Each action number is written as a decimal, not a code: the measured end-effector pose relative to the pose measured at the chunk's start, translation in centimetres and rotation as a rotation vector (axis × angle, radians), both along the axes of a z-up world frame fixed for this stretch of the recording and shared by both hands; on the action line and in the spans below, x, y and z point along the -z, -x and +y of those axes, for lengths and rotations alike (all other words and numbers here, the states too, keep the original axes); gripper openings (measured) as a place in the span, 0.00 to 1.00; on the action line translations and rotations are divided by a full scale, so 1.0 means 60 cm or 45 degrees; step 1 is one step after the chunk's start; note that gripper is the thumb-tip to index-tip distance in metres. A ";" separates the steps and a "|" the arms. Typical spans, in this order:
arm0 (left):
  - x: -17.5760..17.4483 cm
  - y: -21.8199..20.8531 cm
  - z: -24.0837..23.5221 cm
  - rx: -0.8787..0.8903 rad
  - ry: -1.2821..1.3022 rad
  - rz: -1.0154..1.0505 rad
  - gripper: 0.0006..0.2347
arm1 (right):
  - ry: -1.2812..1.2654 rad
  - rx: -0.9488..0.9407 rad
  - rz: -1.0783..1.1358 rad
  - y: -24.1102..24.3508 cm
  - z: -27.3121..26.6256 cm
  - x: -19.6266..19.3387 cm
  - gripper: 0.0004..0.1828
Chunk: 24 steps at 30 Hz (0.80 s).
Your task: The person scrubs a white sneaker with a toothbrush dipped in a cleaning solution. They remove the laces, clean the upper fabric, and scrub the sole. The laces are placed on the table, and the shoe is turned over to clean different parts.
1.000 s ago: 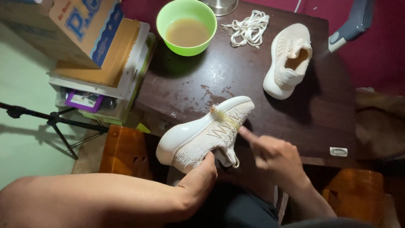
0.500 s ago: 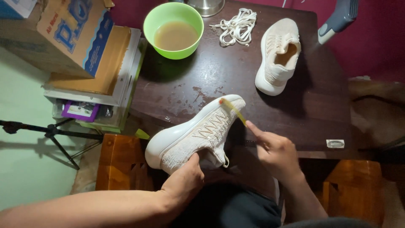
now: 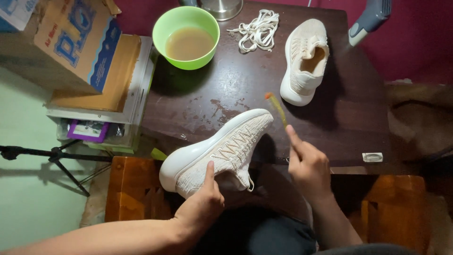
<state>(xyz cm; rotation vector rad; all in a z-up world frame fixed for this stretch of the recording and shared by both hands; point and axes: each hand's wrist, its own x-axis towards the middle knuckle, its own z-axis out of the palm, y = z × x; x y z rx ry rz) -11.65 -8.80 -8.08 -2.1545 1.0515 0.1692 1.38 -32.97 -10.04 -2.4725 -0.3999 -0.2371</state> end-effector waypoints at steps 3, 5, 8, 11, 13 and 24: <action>-0.011 -0.003 -0.014 -0.019 -0.008 0.097 0.13 | 0.162 -0.196 0.106 0.019 -0.009 0.025 0.42; -0.013 -0.002 -0.017 -0.006 -0.050 0.075 0.14 | 0.225 -0.027 0.230 0.002 -0.005 -0.008 0.38; -0.009 0.001 -0.024 -0.001 -0.082 0.044 0.16 | 0.057 -0.011 0.191 0.024 -0.008 -0.033 0.35; -0.006 0.003 -0.030 -0.025 -0.080 0.067 0.17 | 0.017 -0.223 0.165 0.018 -0.016 0.008 0.43; -0.002 0.003 -0.030 -0.042 -0.081 0.094 0.17 | 0.215 -0.280 0.295 0.004 -0.010 0.010 0.50; -0.002 0.001 -0.054 -0.100 -0.049 0.261 0.15 | 0.269 -0.008 0.198 0.040 0.025 -0.066 0.40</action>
